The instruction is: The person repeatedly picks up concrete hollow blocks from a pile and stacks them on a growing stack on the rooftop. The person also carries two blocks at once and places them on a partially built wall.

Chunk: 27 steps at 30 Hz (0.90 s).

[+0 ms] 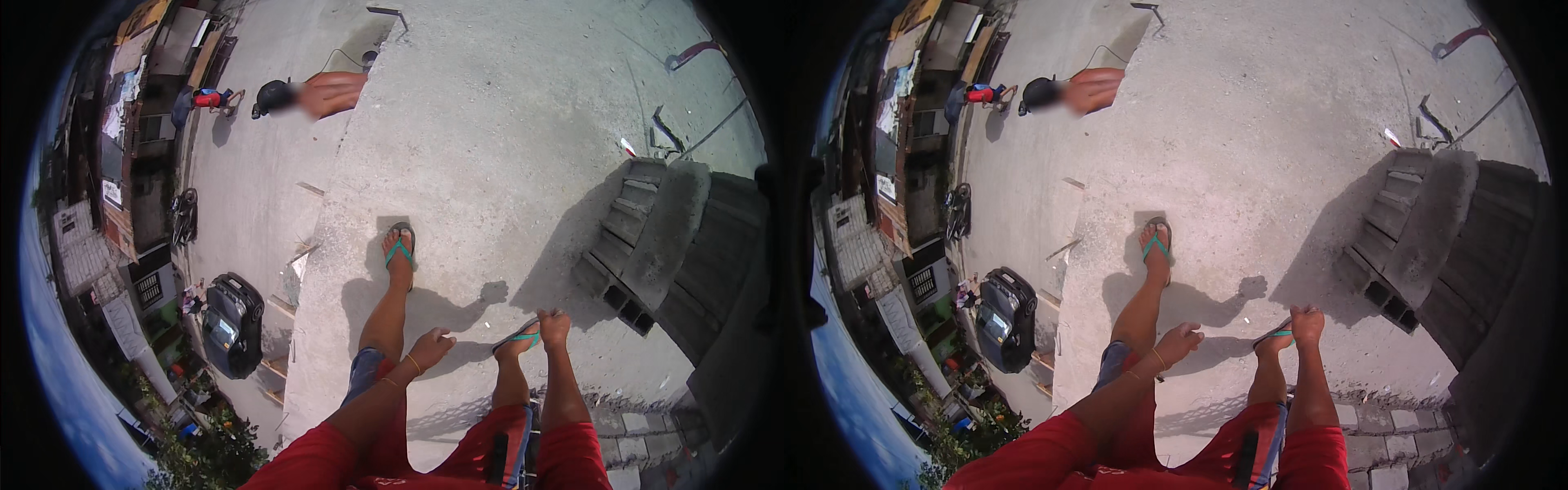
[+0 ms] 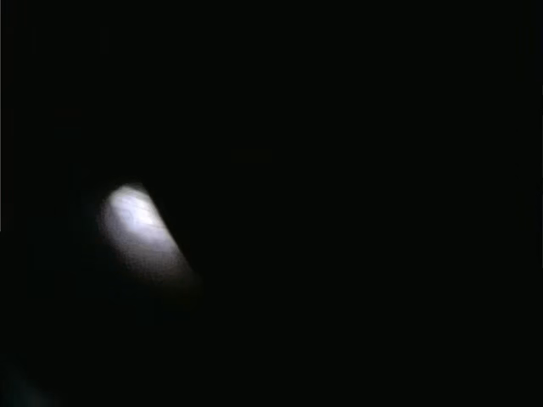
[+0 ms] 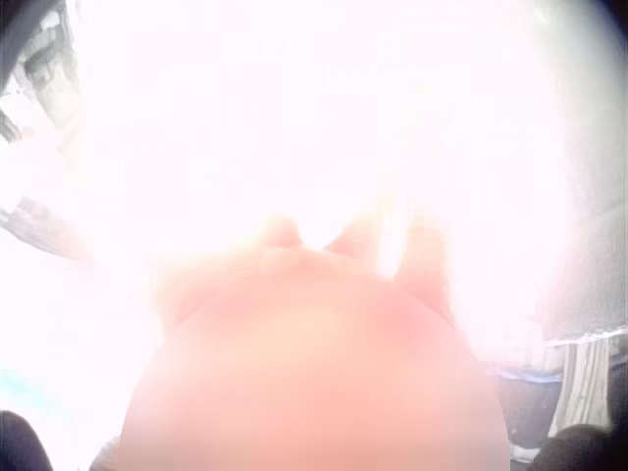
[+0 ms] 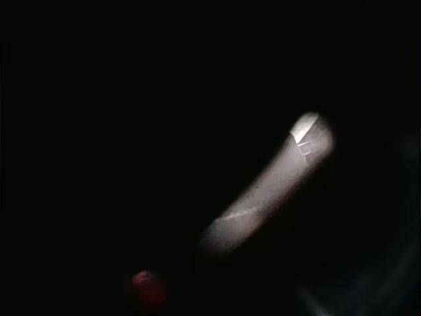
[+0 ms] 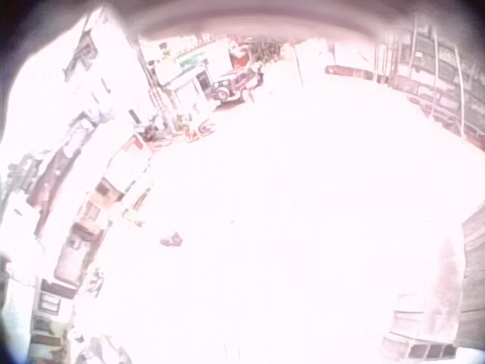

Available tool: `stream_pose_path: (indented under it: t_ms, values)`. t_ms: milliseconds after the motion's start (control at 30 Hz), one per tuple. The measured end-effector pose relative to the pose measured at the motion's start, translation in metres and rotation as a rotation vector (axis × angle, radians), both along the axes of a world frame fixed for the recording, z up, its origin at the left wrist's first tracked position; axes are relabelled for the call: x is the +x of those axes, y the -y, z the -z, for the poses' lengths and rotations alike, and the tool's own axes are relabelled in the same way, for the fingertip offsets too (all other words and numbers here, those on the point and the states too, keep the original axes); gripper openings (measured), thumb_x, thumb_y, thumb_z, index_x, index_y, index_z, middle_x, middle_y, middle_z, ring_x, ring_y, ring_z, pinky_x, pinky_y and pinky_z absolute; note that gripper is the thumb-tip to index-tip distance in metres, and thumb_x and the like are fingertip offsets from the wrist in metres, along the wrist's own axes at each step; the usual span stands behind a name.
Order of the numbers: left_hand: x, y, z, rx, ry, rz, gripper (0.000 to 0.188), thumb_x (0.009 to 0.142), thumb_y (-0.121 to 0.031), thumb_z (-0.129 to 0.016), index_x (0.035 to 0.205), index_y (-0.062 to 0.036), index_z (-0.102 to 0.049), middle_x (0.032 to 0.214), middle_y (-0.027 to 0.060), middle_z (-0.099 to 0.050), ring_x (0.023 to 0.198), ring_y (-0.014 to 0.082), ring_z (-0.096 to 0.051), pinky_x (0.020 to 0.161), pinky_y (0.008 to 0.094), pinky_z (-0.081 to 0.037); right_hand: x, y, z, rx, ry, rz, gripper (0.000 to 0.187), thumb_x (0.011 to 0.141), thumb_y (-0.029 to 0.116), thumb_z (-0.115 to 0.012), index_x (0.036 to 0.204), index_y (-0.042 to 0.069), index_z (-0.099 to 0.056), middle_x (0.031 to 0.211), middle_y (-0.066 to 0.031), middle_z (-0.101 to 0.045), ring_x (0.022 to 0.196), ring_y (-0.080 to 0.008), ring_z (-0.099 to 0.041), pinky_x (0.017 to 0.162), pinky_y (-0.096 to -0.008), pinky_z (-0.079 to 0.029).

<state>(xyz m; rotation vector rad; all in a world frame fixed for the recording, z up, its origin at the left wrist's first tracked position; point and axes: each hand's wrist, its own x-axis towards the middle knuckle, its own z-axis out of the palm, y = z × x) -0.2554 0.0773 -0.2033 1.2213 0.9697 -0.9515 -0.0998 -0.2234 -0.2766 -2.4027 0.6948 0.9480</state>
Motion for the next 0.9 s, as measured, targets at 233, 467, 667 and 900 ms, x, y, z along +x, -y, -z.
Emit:
stream_pose_path:
  t_ms: [233,467,667,900]
  values:
    - [0.014,-0.021,0.007,0.03,0.02,-0.101,0.06,0.092,-0.04,-0.065,0.131,0.0054,-0.056,0.104,0.0185,-0.069,0.09,0.0222,-0.069,0.079,0.0342,-0.054,0.017,-0.144,-0.022,0.192,-0.195,-0.188,0.025,0.077,0.018,-0.066,0.084,-0.006,-0.066,0.074,-0.0172,-0.067,0.071,-0.0227,-0.064,0.068,-0.0391,-0.051]
    - [0.021,-0.04,0.012,-0.006,-0.013,-0.306,0.058,0.094,-0.037,-0.065,0.134,0.004,-0.054,0.109,0.0168,-0.067,0.087,0.0206,-0.068,0.076,0.0321,-0.055,0.053,-0.26,-0.034,0.542,-0.222,-0.368,0.044,0.093,0.035,-0.066,0.115,-0.002,-0.057,0.086,-0.019,-0.07,0.078,-0.025,-0.067,0.075,-0.0417,-0.053]
    - [0.032,-0.079,-0.001,0.061,0.029,-0.654,0.06,0.094,-0.037,-0.065,0.134,0.0056,-0.051,0.11,0.0172,-0.067,0.089,0.0209,-0.067,0.08,0.0314,-0.053,0.098,-0.367,-0.058,0.257,0.002,-0.849,0.035,0.093,0.034,-0.066,0.099,0.0,-0.061,0.08,-0.0192,-0.068,0.078,-0.0356,-0.068,0.073,-0.0451,-0.052]
    - [0.028,-0.302,-0.001,0.62,0.28,-1.211,0.056,0.096,-0.032,-0.066,0.133,0.0074,-0.052,0.116,0.0111,-0.063,0.105,0.0164,-0.058,0.093,0.0307,-0.047,0.13,-0.543,-0.117,0.495,0.146,-0.854,0.052,0.094,0.045,-0.063,0.109,-0.005,-0.065,0.092,-0.0219,-0.071,0.088,-0.0337,-0.069,0.08,-0.0414,-0.053]
